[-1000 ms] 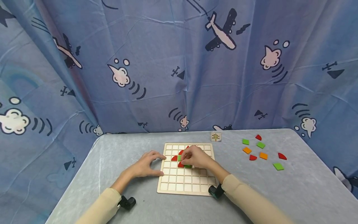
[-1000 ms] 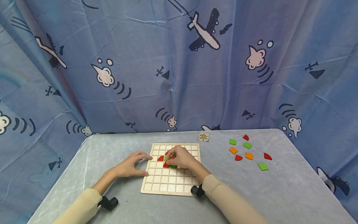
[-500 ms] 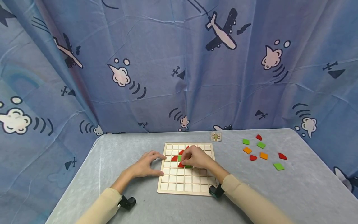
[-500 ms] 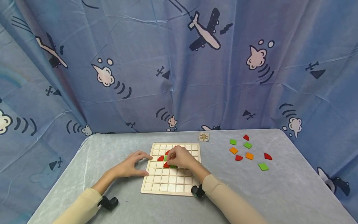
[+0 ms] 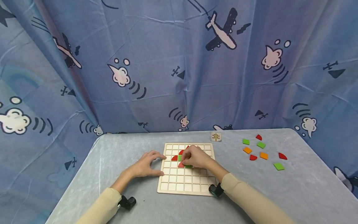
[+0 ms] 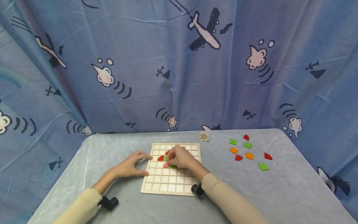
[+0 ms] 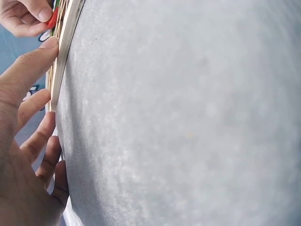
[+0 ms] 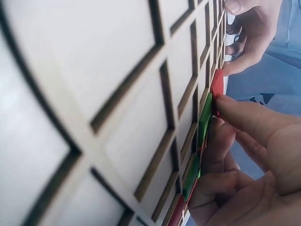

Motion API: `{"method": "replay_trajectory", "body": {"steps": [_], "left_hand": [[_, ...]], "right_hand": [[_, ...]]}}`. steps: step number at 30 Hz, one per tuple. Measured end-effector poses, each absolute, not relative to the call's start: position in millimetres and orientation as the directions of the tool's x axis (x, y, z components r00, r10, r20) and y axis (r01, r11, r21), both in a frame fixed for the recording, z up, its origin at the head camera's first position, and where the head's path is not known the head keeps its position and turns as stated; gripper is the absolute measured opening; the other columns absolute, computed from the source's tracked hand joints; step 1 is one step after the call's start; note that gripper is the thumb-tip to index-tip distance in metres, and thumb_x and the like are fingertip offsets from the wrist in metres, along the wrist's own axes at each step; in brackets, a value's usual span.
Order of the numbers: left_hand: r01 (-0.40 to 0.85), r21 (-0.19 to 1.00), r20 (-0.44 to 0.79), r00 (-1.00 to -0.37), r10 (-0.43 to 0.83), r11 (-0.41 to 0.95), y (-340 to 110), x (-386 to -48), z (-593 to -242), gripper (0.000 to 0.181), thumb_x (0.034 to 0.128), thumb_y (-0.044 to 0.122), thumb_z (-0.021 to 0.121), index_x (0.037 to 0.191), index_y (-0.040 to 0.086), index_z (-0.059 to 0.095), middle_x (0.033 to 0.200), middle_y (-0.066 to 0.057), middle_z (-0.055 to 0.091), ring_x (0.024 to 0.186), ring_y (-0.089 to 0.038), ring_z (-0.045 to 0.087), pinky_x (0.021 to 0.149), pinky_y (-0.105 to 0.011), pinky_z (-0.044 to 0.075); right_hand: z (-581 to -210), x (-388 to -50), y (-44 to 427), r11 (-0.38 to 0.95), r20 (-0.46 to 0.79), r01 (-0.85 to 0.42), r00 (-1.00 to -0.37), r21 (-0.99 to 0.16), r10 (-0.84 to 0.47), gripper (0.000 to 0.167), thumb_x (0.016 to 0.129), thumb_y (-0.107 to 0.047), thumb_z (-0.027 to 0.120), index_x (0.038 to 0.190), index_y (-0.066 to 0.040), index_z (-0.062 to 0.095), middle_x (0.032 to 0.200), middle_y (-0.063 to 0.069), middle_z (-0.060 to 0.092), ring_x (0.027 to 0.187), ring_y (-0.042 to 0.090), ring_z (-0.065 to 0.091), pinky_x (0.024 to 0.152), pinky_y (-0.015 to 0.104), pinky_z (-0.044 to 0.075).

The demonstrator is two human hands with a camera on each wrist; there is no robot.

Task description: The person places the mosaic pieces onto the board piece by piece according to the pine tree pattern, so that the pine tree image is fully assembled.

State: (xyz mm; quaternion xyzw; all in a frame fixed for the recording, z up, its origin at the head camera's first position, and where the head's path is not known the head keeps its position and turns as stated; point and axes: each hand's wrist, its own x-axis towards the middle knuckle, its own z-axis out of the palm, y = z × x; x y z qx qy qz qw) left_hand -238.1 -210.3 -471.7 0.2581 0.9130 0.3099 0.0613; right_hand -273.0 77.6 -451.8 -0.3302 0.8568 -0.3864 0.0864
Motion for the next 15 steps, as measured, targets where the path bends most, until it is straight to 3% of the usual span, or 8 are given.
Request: {"method": "replay_trajectory", "body": {"steps": [15], "left_hand": [[0.428, 0.596, 0.038, -0.860, 0.509, 0.679, -210.4, -240.0, -474.5, 0.063, 0.0814, 0.043, 0.086, 0.135, 0.019, 0.064, 0.137, -0.004, 0.051, 0.128, -0.032, 0.041, 0.104, -0.058, 0.033]], "right_hand": [[-447.0, -273.2, 82.9, 0.412, 0.108, -0.481, -0.742, -0.774, -0.662, 0.010, 0.086, 0.002, 0.078, 0.081, -0.006, 0.072, 0.073, -0.002, 0.065, 0.066, 0.011, 0.056, 0.063, 0.028, 0.047]]}}
